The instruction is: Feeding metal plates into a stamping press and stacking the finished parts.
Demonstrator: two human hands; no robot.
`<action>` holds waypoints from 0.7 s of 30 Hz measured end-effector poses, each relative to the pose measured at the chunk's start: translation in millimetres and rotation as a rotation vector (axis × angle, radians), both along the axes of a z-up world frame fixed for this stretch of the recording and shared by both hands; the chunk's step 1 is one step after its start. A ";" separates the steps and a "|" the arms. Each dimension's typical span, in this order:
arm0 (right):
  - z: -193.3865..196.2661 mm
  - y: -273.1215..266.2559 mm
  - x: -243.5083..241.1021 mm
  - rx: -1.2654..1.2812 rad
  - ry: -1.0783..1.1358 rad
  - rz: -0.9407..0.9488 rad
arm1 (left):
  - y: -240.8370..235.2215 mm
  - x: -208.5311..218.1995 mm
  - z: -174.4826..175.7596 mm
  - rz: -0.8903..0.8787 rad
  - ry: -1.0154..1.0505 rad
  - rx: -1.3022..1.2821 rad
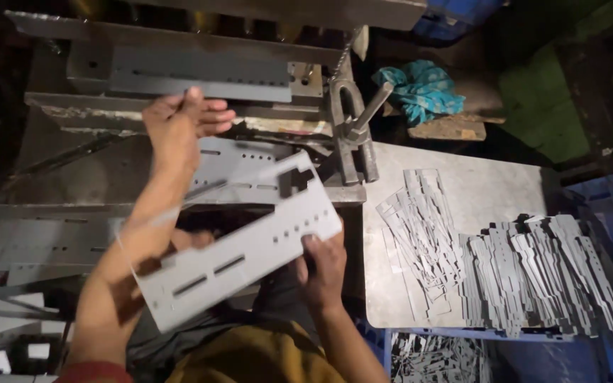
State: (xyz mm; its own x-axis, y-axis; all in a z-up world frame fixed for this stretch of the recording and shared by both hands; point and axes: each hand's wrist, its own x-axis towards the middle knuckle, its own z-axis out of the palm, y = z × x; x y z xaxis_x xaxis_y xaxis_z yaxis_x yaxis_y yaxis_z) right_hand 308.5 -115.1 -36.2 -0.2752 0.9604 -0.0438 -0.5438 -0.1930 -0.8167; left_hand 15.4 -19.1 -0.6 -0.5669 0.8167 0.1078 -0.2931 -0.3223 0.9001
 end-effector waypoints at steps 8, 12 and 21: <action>-42.0 7.5 27.2 0.029 0.112 -0.063 | -50.1 38.3 13.8 -0.589 0.133 -0.297; -14.6 34.9 4.9 -0.061 -0.054 -0.155 | -99.8 56.2 -9.4 -1.116 0.009 -0.273; 20.1 56.7 -22.7 0.052 -0.538 0.094 | -147.0 21.0 -29.0 -1.065 -0.209 -0.130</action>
State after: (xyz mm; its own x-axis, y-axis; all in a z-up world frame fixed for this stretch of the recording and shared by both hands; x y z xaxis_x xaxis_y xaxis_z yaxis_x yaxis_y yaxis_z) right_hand 285.8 -58.4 -16.1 -0.3114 0.9375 -0.1550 -0.0294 -0.1726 -0.9846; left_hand 36.4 -166.1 -29.6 0.4401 0.8974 -0.0309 -0.5164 0.2811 0.8089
